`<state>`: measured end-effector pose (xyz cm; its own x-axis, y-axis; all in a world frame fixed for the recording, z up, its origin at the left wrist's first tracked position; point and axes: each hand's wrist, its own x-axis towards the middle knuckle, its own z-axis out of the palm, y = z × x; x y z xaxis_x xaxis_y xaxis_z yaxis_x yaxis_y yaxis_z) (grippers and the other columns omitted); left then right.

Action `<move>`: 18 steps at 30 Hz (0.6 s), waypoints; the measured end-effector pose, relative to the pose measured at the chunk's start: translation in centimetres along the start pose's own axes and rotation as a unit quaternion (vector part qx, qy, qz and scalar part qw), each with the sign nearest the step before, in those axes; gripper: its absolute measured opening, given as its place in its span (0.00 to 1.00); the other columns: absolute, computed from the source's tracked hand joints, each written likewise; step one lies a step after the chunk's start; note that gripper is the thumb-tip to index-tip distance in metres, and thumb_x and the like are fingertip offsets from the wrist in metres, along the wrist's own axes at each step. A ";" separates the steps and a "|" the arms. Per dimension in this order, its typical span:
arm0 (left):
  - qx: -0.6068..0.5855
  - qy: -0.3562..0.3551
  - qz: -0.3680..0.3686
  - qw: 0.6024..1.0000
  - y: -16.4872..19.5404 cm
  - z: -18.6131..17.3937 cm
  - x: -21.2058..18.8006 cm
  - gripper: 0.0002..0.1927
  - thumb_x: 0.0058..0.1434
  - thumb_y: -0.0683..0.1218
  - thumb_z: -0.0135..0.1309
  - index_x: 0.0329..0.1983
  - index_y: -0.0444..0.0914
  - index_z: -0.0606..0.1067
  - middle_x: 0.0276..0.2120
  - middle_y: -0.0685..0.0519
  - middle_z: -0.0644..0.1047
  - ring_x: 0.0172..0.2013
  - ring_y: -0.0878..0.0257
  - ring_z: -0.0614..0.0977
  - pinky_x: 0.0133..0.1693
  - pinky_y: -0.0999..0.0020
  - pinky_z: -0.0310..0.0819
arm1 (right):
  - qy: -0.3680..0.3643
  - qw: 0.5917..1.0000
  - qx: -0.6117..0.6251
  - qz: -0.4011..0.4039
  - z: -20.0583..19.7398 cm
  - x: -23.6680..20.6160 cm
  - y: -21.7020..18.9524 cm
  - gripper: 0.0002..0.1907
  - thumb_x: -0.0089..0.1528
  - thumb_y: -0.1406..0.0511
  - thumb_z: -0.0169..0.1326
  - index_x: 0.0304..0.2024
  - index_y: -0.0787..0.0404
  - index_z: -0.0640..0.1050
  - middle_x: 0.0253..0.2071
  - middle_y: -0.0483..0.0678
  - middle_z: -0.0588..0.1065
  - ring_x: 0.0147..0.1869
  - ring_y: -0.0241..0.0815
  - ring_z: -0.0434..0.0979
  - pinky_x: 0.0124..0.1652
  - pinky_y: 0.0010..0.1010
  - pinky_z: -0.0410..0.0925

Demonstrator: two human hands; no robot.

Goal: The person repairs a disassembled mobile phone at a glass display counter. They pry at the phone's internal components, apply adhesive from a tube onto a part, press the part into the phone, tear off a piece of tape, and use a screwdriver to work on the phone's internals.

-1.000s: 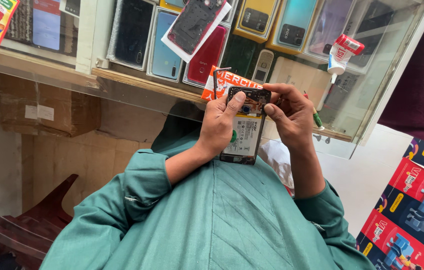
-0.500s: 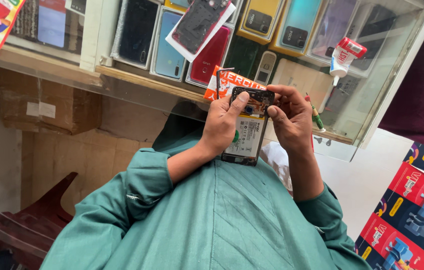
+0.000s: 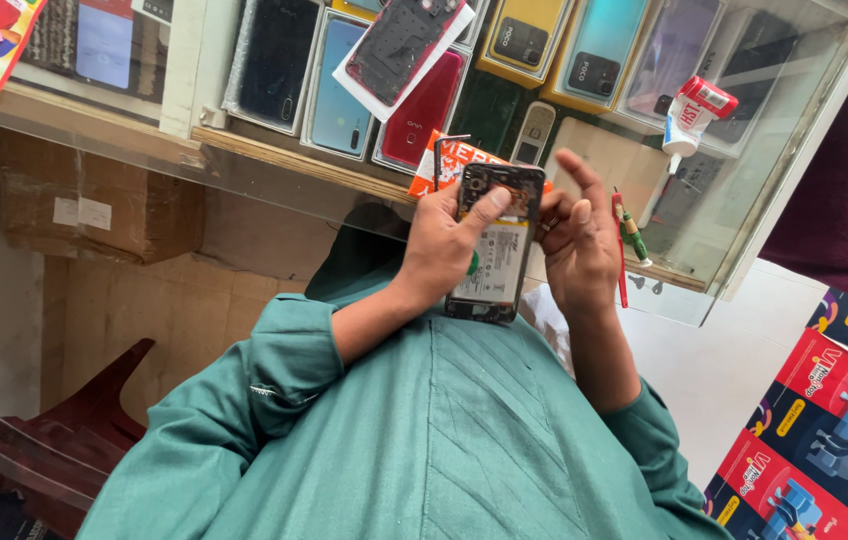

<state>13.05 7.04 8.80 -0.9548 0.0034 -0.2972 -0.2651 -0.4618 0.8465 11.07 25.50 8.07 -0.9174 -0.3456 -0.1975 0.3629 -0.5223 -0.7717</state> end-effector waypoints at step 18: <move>-0.291 -0.004 -0.121 0.949 -7.5 -0.3 1.4 0.23 0.75 0.53 0.45 0.61 0.30 0.71 0.54 0.43 0.78 0.53 0.56 0.82 0.58 0.59 0.77 | 0.046 0.747 -0.660 -0.057 0.8 -2.1 0.8 0.51 0.48 0.64 0.74 0.69 0.70 0.63 0.58 0.59 0.65 0.64 0.58 0.69 0.61 0.42 0.66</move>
<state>13.74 10.24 1.87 -0.8774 0.1777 -0.4457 -0.3594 -0.8588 0.3652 13.43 25.17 8.33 -0.9593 -0.2715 -0.0780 -0.1417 0.7014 -0.6986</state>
